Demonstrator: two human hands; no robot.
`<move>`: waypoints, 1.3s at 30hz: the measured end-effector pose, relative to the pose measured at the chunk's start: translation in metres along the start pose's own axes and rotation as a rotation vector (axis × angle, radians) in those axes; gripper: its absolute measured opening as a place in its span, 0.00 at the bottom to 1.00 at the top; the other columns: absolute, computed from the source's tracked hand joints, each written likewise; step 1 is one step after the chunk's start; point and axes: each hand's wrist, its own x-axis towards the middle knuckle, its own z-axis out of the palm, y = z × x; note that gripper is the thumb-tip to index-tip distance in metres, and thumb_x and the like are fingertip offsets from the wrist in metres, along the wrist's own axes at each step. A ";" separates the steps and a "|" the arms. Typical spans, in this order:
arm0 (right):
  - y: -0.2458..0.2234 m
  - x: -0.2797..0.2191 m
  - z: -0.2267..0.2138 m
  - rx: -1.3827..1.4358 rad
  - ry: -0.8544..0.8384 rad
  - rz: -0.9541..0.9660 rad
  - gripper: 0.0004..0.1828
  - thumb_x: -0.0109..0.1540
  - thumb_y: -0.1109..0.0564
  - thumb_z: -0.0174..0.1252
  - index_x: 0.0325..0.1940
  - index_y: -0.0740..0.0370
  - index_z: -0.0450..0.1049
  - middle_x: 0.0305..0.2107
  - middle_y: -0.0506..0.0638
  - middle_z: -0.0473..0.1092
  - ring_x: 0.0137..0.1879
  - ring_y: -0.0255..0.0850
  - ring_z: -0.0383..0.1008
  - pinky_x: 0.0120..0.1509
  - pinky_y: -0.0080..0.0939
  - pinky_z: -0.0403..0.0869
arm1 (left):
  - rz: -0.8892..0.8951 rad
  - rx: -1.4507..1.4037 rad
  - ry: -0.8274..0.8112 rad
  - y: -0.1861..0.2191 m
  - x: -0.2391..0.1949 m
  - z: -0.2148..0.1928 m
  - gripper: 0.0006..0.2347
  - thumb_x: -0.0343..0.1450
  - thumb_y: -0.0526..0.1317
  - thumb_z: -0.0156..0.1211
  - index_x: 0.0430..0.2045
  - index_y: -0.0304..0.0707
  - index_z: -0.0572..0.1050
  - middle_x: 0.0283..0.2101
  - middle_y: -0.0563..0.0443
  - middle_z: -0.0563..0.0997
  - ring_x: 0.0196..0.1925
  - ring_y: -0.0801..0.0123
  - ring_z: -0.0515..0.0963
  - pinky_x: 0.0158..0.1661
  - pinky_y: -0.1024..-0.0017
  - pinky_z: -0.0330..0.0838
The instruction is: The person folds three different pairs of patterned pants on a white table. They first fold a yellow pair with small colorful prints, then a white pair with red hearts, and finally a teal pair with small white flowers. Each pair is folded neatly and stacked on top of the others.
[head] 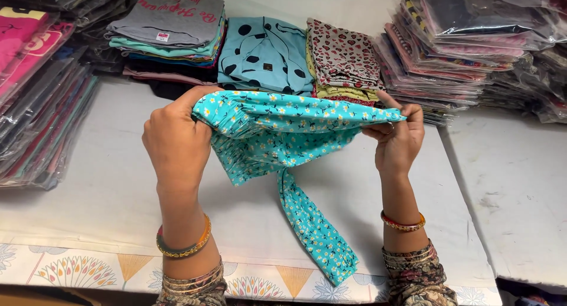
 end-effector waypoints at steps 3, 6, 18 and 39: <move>-0.024 -0.008 0.005 0.055 0.126 -0.107 0.06 0.72 0.67 0.39 0.44 0.58 0.53 0.55 0.69 0.73 0.35 0.44 0.83 0.35 0.42 0.82 | -0.047 -0.384 -0.121 -0.002 0.006 0.011 0.21 0.67 0.23 0.52 0.49 0.45 0.83 0.27 0.54 0.83 0.20 0.78 0.73 0.22 0.77 0.65; -0.033 -0.014 -0.012 -0.007 0.046 -0.267 0.07 0.77 0.66 0.43 0.47 0.58 0.55 0.54 0.71 0.75 0.33 0.40 0.81 0.33 0.37 0.78 | -0.083 -0.890 -0.242 -0.008 0.007 0.022 0.20 0.73 0.24 0.49 0.57 0.42 0.78 0.31 0.54 0.82 0.20 0.80 0.71 0.17 0.81 0.63; -0.036 -0.033 0.008 -0.576 0.007 -0.504 0.11 0.70 0.68 0.55 0.53 0.61 0.63 0.48 0.61 0.78 0.49 0.34 0.78 0.49 0.27 0.73 | 0.095 -1.527 0.021 0.013 -0.020 0.053 0.12 0.78 0.33 0.62 0.56 0.44 0.75 0.52 0.51 0.76 0.54 0.68 0.78 0.56 0.68 0.76; -0.007 -0.029 0.000 0.087 -0.129 -0.097 0.08 0.74 0.56 0.53 0.50 0.62 0.64 0.57 0.64 0.73 0.41 0.35 0.77 0.46 0.38 0.79 | 0.359 -0.531 0.267 0.024 -0.021 0.039 0.23 0.81 0.49 0.62 0.70 0.48 0.65 0.69 0.52 0.63 0.71 0.64 0.63 0.73 0.65 0.53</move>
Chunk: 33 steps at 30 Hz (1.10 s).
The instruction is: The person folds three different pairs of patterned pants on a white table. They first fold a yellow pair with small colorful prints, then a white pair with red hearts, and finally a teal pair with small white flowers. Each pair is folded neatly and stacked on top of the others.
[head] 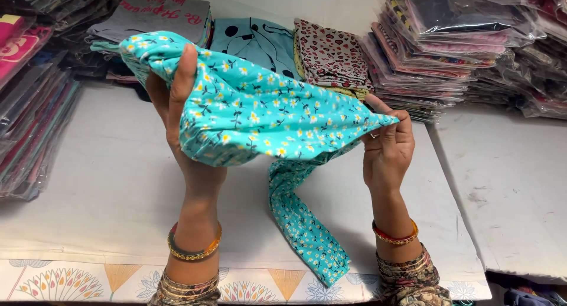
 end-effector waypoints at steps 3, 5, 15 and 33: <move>0.027 -0.009 0.009 -0.196 -0.094 -0.230 0.14 0.75 0.60 0.59 0.59 0.58 0.60 0.65 0.65 0.68 0.59 0.37 0.69 0.65 0.38 0.72 | 0.034 -0.005 -0.005 -0.001 0.001 -0.003 0.23 0.81 0.46 0.63 0.70 0.46 0.63 0.68 0.52 0.65 0.72 0.64 0.62 0.72 0.66 0.54; 0.042 -0.012 0.022 -0.524 -0.145 -0.408 0.23 0.72 0.63 0.62 0.63 0.51 0.56 0.67 0.63 0.65 0.72 0.42 0.67 0.76 0.40 0.67 | 0.022 -0.052 -0.035 0.001 0.000 0.001 0.23 0.81 0.45 0.63 0.70 0.46 0.64 0.68 0.52 0.66 0.71 0.65 0.63 0.71 0.66 0.55; 0.153 -0.025 0.001 -0.500 -0.109 0.262 0.51 0.56 0.67 0.66 0.77 0.53 0.47 0.70 0.59 0.57 0.72 0.49 0.63 0.74 0.47 0.67 | -0.009 -0.290 -0.197 -0.015 0.012 0.023 0.20 0.79 0.40 0.64 0.67 0.48 0.68 0.65 0.51 0.72 0.66 0.67 0.70 0.68 0.66 0.63; 0.099 0.081 -0.061 -0.531 0.230 -0.239 0.09 0.61 0.74 0.51 0.38 0.71 0.77 0.34 0.45 0.73 0.40 0.31 0.70 0.48 0.30 0.69 | -0.156 -0.586 -0.389 -0.128 0.092 0.129 0.14 0.76 0.36 0.64 0.56 0.49 0.73 0.54 0.53 0.78 0.54 0.72 0.75 0.58 0.70 0.70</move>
